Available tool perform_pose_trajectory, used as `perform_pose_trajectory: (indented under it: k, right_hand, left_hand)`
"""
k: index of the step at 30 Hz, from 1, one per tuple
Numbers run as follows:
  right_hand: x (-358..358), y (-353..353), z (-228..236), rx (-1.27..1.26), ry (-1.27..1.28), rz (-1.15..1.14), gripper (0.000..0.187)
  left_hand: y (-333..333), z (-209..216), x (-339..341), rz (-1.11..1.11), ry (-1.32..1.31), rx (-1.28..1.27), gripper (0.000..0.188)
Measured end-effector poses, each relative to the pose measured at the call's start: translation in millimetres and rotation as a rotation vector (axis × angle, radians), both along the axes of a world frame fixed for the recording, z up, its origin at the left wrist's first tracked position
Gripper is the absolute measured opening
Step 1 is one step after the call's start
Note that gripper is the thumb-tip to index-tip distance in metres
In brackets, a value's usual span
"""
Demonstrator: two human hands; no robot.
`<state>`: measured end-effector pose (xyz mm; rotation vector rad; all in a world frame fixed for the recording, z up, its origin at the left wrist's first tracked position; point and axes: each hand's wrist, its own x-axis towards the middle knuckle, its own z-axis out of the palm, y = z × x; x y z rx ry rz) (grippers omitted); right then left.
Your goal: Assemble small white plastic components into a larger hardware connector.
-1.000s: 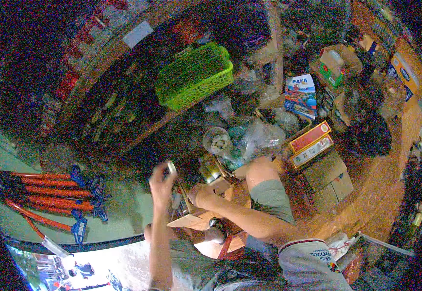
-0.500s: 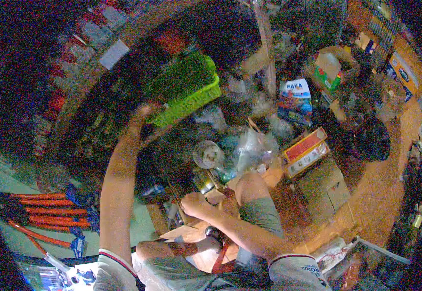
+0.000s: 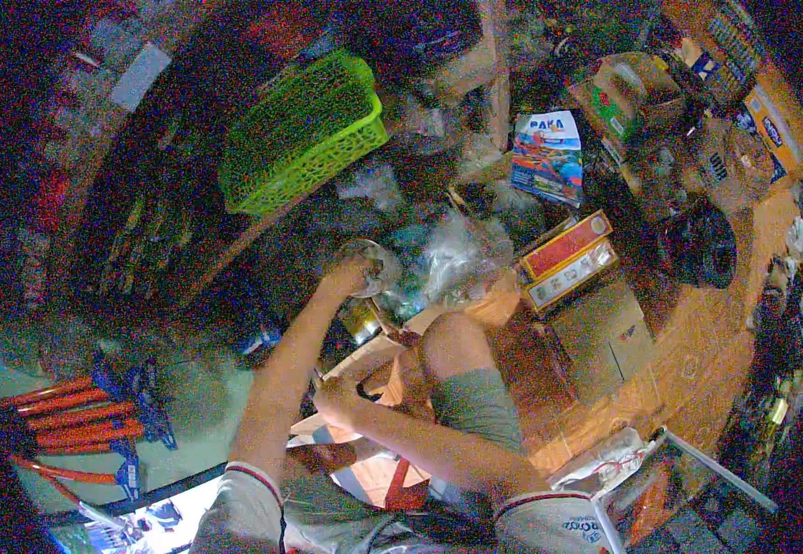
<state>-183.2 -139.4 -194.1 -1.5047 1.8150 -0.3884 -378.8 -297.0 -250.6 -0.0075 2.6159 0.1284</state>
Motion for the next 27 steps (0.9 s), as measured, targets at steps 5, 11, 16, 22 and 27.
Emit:
perform_pose_trajectory:
  k: [5, 11, 16, 22, 27]
  right_hand:
    - [-6.0, -1.8, 7.8, -0.134, 0.048, -0.015, 0.034]
    - [-17.8, -0.9, -3.3, -0.157, 0.076, -0.029, 0.030]
    - [-38.1, 2.6, 5.0, -0.177, 0.089, -0.068, 0.028]
    - [-69.8, 8.2, 9.3, -0.224, 0.104, -0.197, 0.027]
    - [-103.4, -11.7, 34.1, -0.353, -0.051, -0.437, 0.035]
  left_hand:
    - [19.9, -29.1, -14.3, 0.041, -0.263, -0.167, 0.056]
    - [15.3, -52.4, -8.9, 0.062, -0.164, -0.277, 0.048]
    - [-4.8, -50.0, -1.2, -0.119, 0.131, -0.195, 0.039]
    - [8.5, 100.3, 47.4, 0.066, 0.714, 0.373, 0.031]
    - [21.4, 194.4, 199.7, 0.991, 0.850, 1.138, 0.024]
